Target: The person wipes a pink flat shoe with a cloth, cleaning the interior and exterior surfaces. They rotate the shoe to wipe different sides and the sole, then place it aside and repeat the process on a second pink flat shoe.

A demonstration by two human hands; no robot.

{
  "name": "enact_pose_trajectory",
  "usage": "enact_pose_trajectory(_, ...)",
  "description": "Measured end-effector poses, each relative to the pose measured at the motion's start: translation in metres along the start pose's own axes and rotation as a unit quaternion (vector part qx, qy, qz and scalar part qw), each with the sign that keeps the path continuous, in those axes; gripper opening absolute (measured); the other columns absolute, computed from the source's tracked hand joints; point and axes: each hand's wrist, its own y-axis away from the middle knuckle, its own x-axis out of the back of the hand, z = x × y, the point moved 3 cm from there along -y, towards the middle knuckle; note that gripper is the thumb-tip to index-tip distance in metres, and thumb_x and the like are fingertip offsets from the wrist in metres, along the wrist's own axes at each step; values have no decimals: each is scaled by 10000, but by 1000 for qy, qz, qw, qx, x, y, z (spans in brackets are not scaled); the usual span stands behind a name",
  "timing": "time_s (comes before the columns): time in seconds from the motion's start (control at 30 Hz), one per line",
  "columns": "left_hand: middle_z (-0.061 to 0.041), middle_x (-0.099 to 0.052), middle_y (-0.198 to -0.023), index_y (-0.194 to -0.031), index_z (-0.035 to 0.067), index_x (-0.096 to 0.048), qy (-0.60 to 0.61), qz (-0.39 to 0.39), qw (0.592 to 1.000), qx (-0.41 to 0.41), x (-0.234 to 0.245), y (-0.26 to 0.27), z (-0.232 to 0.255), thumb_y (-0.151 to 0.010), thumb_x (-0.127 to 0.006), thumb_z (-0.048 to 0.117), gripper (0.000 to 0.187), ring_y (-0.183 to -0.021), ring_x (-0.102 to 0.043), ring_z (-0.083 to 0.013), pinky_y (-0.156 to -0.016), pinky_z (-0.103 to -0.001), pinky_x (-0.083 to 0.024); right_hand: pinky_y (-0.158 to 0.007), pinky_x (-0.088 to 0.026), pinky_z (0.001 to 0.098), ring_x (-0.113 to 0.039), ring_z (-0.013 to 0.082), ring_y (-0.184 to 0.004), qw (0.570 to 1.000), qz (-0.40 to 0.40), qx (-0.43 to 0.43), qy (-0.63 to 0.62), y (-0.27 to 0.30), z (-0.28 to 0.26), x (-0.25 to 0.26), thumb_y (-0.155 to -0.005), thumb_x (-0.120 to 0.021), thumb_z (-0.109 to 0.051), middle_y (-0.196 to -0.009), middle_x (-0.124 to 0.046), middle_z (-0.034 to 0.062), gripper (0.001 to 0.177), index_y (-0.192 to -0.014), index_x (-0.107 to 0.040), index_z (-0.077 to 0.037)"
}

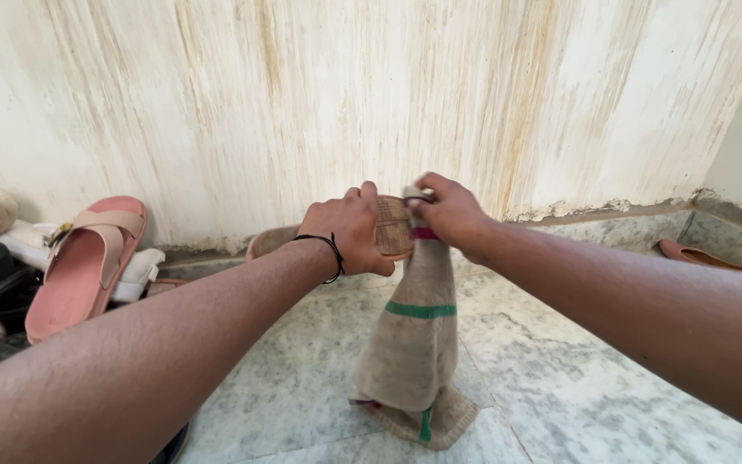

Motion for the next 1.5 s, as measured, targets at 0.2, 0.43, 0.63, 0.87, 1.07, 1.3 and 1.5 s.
enact_pose_trajectory(0.2,-132,-605,-1171,-1392,54,-339,12,3,999,32,1,-6,-4,-651,-874,527,1028,-1007,-689,-271,-860,-393,-608,-903,-594,373,-721,229,-1015,972,5,186,145,13,-34,-29,-991,-591,-181,-1113,-724,113,214,-1202,-598,-149)
enact_pose_trajectory(0.43,-133,-623,-1114,-1278,39,-429,-7,29,1000,2,4,0,-3,-654,-848,516,890,-963,-695,-275,-810,-391,-616,-881,-568,409,-695,246,-988,975,31,132,177,12,-24,-20,-1038,-527,-234,-1122,-691,126,242,-1273,-545,-181)
enact_pose_trajectory(0.63,-128,-633,-1099,-1283,47,-424,-37,1,999,-24,2,6,4,-651,-835,573,919,-967,-690,-256,-802,-382,-622,-882,-609,410,-700,257,-1007,999,26,10,39,2,1,-6,-1035,-520,-241,-1164,-679,113,239,-1269,-545,-200)
enact_pose_trajectory(0.87,-134,-616,-1180,-1360,50,-377,23,5,999,47,-1,-2,3,-696,-850,518,940,-1037,-692,-263,-863,-398,-596,-896,-631,437,-709,299,-982,985,-47,123,113,-2,-14,-41,-1006,-493,-131,-1172,-686,144,275,-1273,-533,-185)
enact_pose_trajectory(1.07,-151,-635,-1203,-1340,49,-421,51,14,997,56,3,-3,10,-653,-872,538,956,-1081,-688,-293,-913,-401,-576,-898,-572,453,-693,282,-1001,970,42,127,204,-8,-4,-23,-1004,-545,-185,-1158,-691,149,303,-1301,-511,-140)
enact_pose_trajectory(1.3,-191,-689,-1202,-1403,-59,-414,145,-80,983,80,-12,-6,10,-634,-841,598,1098,-1100,-716,-276,-892,-343,-620,-903,-553,440,-632,250,-1084,990,-10,-118,-78,-18,37,10,-1067,-452,-275,-1232,-623,141,316,-1352,-493,-145)
enact_pose_trajectory(1.5,-187,-622,-1327,-1504,83,-433,500,-83,836,212,-18,-20,1,-785,-491,822,1033,-1219,-624,-351,-983,-502,-520,-1027,-566,470,-639,286,-1131,968,-94,-123,-198,-2,6,-12,-1055,-431,-214,-1252,-625,160,351,-1357,-499,-50)
